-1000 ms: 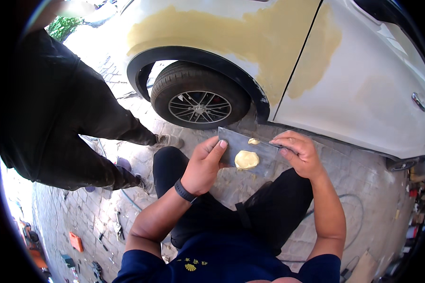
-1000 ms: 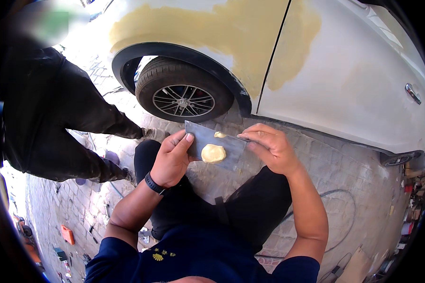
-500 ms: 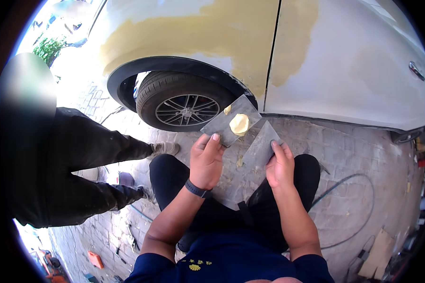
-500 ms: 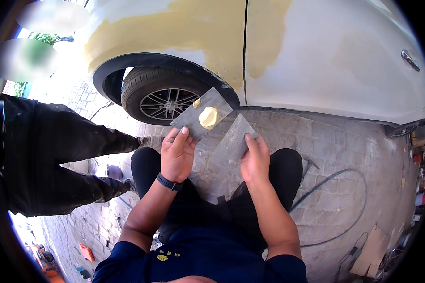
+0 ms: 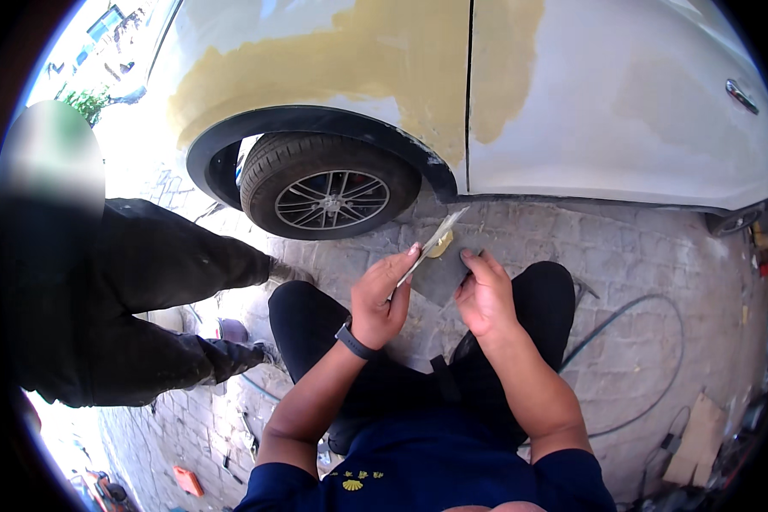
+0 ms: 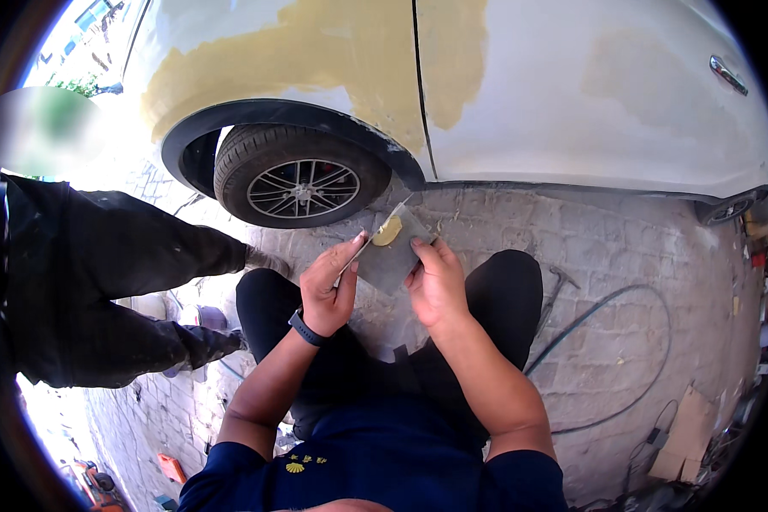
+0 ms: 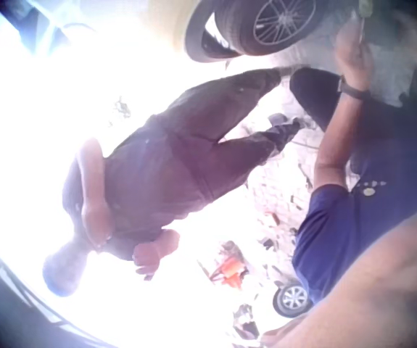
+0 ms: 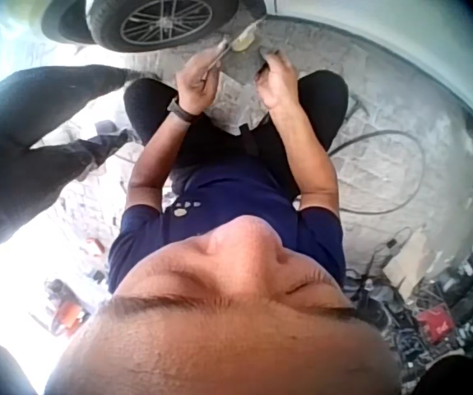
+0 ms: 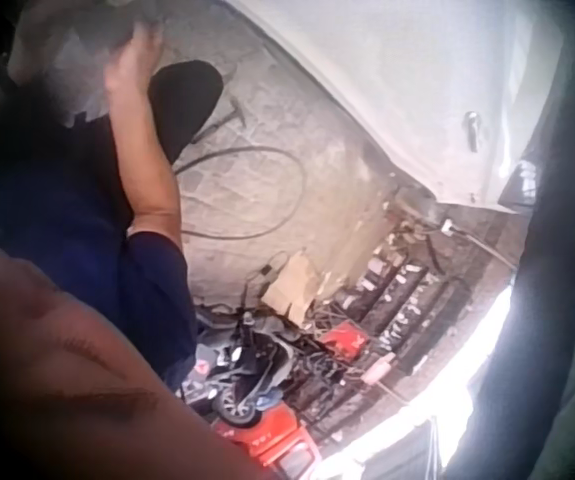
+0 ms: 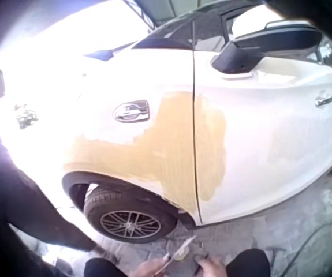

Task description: The person kneels beside a white car and uses a putty knife to apply and smooth yellow body filler onto the front fender and door area. Another person assists by handing over additional filler material on a separate knife.

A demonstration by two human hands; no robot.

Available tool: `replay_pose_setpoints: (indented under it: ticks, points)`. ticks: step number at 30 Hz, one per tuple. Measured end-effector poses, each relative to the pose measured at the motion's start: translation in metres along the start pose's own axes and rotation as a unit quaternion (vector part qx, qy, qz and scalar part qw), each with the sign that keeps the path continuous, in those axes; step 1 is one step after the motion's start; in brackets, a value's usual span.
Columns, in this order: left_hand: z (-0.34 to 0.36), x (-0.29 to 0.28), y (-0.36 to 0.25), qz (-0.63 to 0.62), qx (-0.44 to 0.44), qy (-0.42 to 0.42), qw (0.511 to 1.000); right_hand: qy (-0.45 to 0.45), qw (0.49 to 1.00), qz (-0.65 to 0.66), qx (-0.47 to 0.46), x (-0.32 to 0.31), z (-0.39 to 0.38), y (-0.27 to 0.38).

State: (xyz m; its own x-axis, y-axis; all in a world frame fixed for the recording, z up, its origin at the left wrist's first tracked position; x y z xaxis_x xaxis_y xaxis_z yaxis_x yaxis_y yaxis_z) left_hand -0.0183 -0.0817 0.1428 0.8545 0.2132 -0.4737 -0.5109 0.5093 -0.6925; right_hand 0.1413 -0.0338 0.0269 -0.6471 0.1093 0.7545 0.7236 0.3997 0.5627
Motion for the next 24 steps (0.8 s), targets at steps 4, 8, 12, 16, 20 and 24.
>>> replay_pose_setpoints:
  ticks: [4,8,12,16,20,24]
  points:
    - [-0.006,0.004,-0.008,0.046,0.049,0.038,0.997,0.010,1.000,-0.009,-0.012,-0.005,-0.002,0.002]
    - [-0.005,0.007,-0.013,0.076,0.055,0.076,0.993,0.039,0.997,-0.025,-0.055,0.009,-0.015,0.018]
    - [-0.007,0.001,-0.001,0.094,0.002,0.089,0.992,0.059,0.987,-0.066,-0.134,0.022,-0.022,0.038]
    - [-0.012,-0.018,0.013,0.082,-0.042,0.039,0.995,0.086,0.916,-0.244,-0.307,0.033,-0.043,0.080]
    - [-0.030,-0.022,0.051,-0.153,-0.225,0.009,0.962,0.172,0.782,-0.367,-0.474,0.074,-0.074,0.128]
    - [-0.022,-0.008,0.032,-0.271,-0.264,0.032,0.925,0.279,0.847,-0.278,-0.356,0.062,-0.052,0.099]
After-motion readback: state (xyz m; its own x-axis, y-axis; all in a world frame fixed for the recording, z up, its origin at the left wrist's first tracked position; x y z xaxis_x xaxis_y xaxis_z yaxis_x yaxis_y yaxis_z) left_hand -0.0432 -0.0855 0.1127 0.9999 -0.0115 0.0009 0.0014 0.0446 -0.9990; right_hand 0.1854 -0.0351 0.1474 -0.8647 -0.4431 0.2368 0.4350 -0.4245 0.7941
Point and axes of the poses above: each hand's wrist, its own z-axis towards the middle knuckle, its own x-axis out of the palm, y = z × x, the point moved 10 cm from there along z, towards the middle knuckle, and after that the axes turned 3 degrees about y, right-handed, at the moved point
